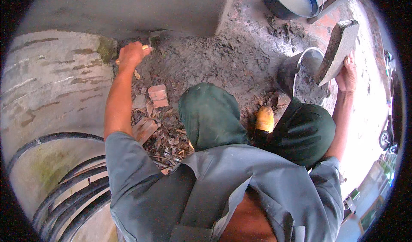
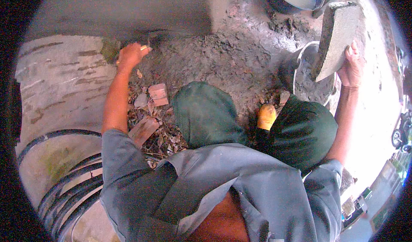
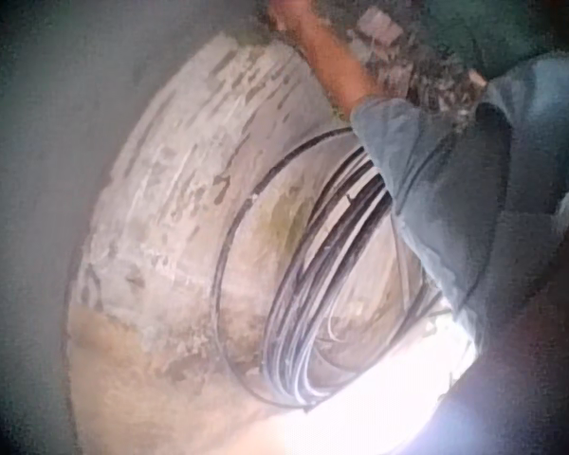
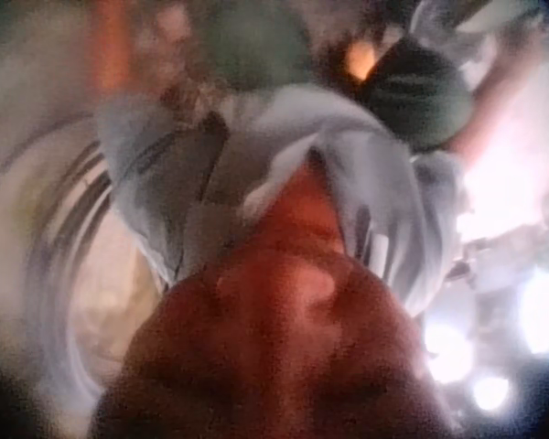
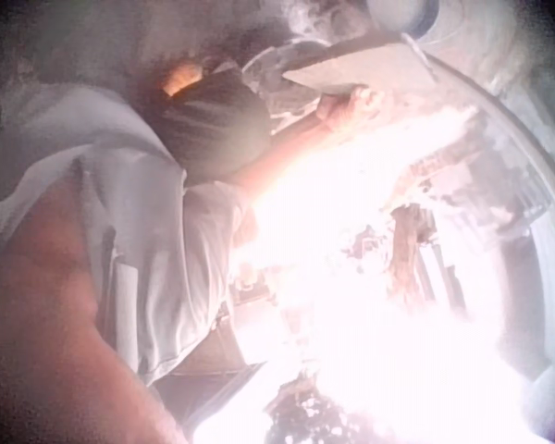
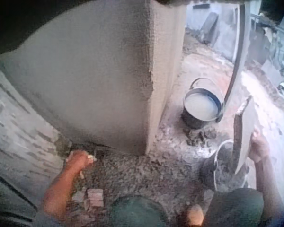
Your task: The person applies wet cement to a wall using a trowel and smooths it with a float. They repeatedly scoop cement from a bucket, spread it on the wall, and level the surface in a continuous sequence.
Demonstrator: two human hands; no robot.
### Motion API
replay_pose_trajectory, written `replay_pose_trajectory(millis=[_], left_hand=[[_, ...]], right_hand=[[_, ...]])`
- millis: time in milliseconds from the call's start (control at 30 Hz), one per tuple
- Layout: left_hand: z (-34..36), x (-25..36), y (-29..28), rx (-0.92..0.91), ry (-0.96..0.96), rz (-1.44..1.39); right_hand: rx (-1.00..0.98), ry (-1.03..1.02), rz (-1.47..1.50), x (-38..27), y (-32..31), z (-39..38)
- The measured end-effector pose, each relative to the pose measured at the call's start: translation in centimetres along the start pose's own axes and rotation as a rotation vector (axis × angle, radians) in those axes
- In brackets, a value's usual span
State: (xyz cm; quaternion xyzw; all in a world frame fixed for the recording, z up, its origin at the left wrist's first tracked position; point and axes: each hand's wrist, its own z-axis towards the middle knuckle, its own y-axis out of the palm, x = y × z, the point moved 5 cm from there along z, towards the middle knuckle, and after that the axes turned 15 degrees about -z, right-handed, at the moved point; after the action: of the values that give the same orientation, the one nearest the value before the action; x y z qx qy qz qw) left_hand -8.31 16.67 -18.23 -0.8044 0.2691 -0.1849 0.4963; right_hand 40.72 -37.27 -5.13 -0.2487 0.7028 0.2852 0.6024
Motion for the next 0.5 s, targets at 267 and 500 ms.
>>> replay_pose_trajectory(millis=[267, 500], left_hand=[[0.2, -4.8, -1.6, 0.063, -0.029, 0.090], [-2.4, -7.2, -4.0, 0.022, -0.001, 0.117]], right_hand=[[-0.010, -0.015, -0.039, -0.4, 0.8, -0.2], [0.034, -0.013, -0.039, 0.1, -0.6, 0.1]])
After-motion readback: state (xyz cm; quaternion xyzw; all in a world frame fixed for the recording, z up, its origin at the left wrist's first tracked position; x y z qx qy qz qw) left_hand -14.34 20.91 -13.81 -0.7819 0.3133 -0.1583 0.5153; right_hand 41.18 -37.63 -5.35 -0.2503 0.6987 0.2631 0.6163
